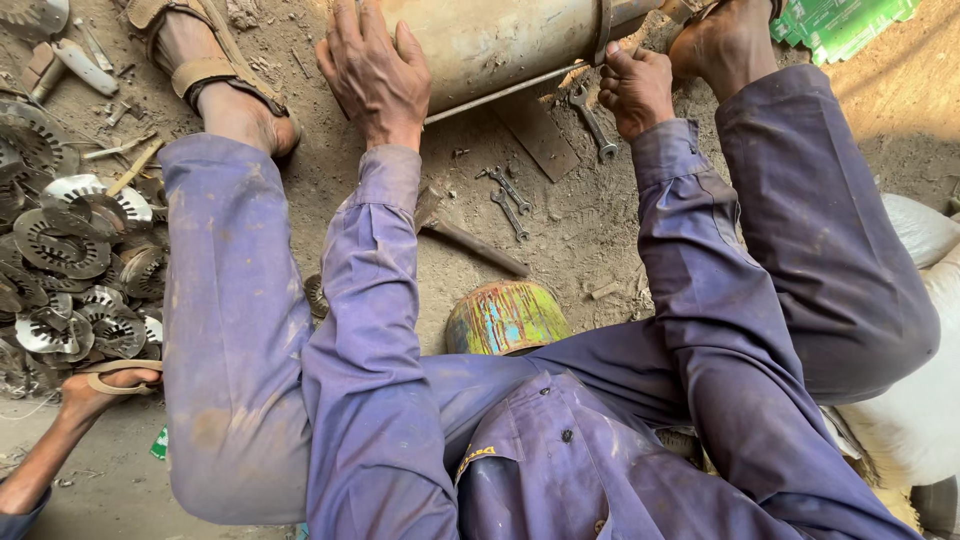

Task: The person sits on the ground and uses a wrench to tighten a metal band around a cylindrical metal object. They repeatedly adjust the object's position and apply force to the wrench to secure the band.

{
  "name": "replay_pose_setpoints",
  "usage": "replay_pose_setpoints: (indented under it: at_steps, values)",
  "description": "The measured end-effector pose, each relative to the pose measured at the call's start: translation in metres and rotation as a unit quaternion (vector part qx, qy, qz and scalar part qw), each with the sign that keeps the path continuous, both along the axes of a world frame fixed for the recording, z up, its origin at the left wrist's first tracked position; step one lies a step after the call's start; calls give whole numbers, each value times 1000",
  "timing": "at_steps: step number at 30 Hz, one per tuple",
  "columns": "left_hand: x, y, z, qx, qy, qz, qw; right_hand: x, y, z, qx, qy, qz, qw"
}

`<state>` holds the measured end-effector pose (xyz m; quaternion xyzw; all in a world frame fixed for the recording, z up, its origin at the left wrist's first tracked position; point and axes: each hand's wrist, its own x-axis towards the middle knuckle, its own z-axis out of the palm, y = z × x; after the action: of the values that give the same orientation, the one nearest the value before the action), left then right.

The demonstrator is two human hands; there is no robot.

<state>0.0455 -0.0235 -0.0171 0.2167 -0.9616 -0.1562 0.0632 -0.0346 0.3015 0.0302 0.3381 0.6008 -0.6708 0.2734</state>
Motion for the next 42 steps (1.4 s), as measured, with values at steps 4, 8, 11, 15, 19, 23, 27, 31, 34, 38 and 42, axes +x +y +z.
replay_pose_setpoints:
  at_steps: [4, 8, 11, 15, 19, 23, 27, 31, 34, 38, 42]
  values:
    - [-1, 0, 6, -5, -1, -1, 1000, -1, 1, 0, -4, -19, -4, 1000]
    - [-1, 2, 14, -7, -2, 0, 1000, -3, 0, 1, 3, -40, -34, 999]
    - [-1, 3, 19, 20, -17, 3, 1000, -3, -3, 0, 29, -29, -62, 997]
    - [-3, 3, 22, -2, 4, 1, 1000, -2, -5, -1, 4, -12, -88, 996]
    - [-2, 3, 23, 5, 9, 0, 1000, 4, -6, -5, -16, 44, -86, 995]
    - [0, 3, 18, -6, -3, 0, 1000, 13, -10, -11, -34, 151, -84, 984]
    - [0, 1, 6, 9, -4, -4, 1000, 17, -14, -12, -74, 225, -70, 969]
    - [1, 0, -3, -7, -1, -4, 1000, 21, -10, -7, -88, 221, -59, 970]
    - [0, 0, -4, -13, -3, -1, 1000, 30, -2, -1, -3, 137, -4, 991]
    - [-1, 0, 3, -10, -7, -5, 1000, 47, 10, 1, 384, 55, 322, 863]
    - [0, 0, 12, 34, -4, -4, 999, 61, 10, -8, 495, -21, 434, 753]
